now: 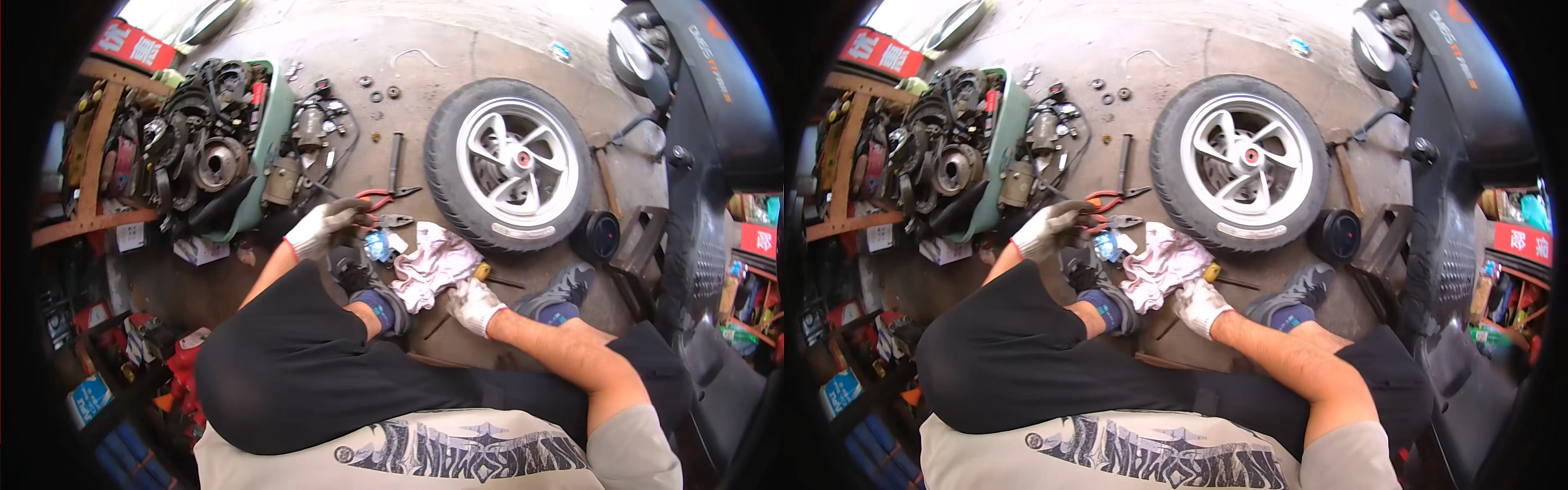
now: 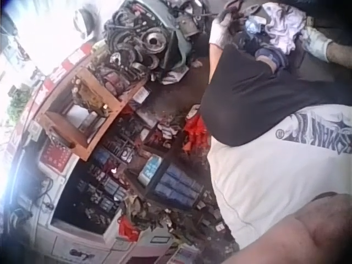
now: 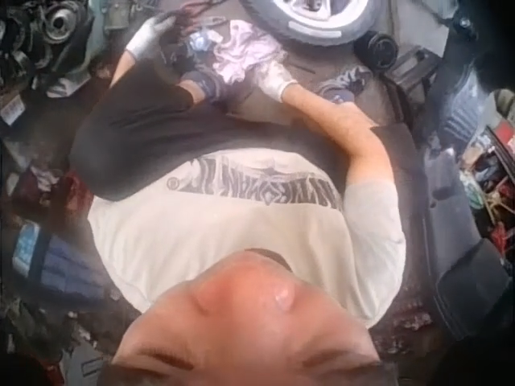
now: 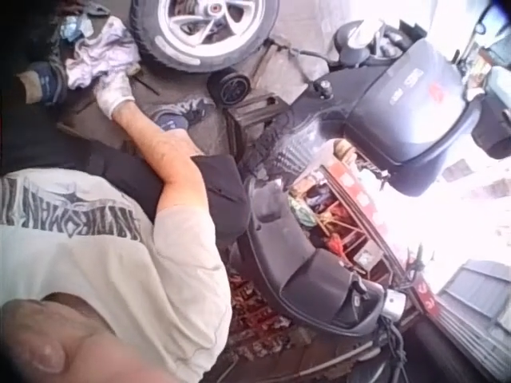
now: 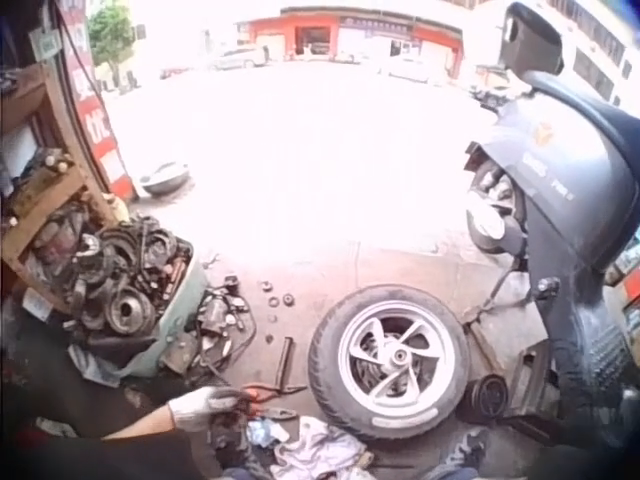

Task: Clean and inspect motorcycle brake components.

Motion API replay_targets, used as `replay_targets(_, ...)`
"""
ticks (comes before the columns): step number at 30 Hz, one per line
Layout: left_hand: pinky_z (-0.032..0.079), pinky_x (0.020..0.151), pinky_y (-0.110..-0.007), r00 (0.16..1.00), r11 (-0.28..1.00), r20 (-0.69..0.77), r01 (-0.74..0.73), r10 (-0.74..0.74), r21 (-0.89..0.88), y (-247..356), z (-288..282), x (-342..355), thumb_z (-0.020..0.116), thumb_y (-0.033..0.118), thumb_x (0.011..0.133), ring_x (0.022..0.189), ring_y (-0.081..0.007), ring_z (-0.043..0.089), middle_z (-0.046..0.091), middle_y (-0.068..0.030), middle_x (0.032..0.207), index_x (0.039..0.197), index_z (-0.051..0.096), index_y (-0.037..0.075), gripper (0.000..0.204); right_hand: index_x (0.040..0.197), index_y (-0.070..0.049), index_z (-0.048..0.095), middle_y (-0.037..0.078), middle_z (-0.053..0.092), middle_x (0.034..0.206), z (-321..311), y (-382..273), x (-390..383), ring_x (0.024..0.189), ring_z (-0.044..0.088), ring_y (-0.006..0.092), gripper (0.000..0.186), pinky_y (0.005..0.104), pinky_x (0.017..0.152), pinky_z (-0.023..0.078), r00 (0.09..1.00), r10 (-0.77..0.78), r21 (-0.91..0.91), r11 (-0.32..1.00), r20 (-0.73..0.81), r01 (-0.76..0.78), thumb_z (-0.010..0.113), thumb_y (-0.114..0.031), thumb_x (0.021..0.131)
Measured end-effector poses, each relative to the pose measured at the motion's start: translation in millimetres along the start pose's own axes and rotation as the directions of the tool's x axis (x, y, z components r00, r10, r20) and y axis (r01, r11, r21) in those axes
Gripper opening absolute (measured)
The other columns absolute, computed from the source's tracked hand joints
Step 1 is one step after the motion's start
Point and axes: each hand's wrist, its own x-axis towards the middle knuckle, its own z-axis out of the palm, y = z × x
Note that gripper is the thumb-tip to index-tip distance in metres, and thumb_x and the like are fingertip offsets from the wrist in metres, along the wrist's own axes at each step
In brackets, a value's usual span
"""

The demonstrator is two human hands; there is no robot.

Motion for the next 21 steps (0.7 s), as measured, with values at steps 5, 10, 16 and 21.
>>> replay_targets(5,0.056,0.075,-0.034,0.987,0.914,0.156,0.033,0.033,-0.405,-27,14,14,0.073,0.039,0.089,0.087,-0.0172,0.066,0.065,-0.0062,0.110,0.137,0.050,0.001,0.066,0.109,0.000,0.064,0.023,0.062,0.107,31,2,10,0.102,0.058,0.0390,0.037,0.0496,0.086,0.049,0.998,0.062,-0.062,0.996,0.032,-0.060,0.047,-0.031,0.098)
replay_targets(10,0.055,0.073,-0.034,0.987,0.857,0.156,0.040,0.047,-0.514,-41,12,16,0.071,0.042,0.090,0.084,-0.0172,0.064,0.067,-0.0059,0.106,0.134,0.055,0.002,0.061,0.109,-0.004,0.066,0.020,0.066,0.108,16,5,5,0.101,0.062,0.0373,0.033,0.0482,0.086,0.050,0.985,0.111,-0.169,0.982,0.136,-0.087,0.047,-0.029,0.098)
replay_targets(16,0.054,0.074,-0.034,0.996,0.833,0.056,-0.026,0.068,-0.553,-53,12,19,0.068,0.040,0.092,0.084,-0.0166,0.063,0.066,-0.0047,0.107,0.133,0.055,0.001,0.058,0.105,-0.007,0.070,0.017,0.071,0.091,-69,23,-8,0.082,0.070,0.0322,0.027,0.0461,0.068,0.055,0.994,-0.108,0.163,0.981,0.005,0.106,0.053,-0.025,0.096)
replay_targets(21,0.053,0.075,-0.032,0.995,0.831,-0.016,-0.091,0.098,-0.549,-48,20,17,0.070,0.036,0.092,0.087,-0.0156,0.062,0.064,-0.0031,0.109,0.136,0.053,0.003,0.058,0.110,-0.006,0.068,0.018,0.069,0.089,-127,-4,24,0.075,0.068,0.0349,0.025,0.0448,0.065,0.054,0.983,0.060,0.269,0.963,-0.172,-0.012,0.054,-0.020,0.095)
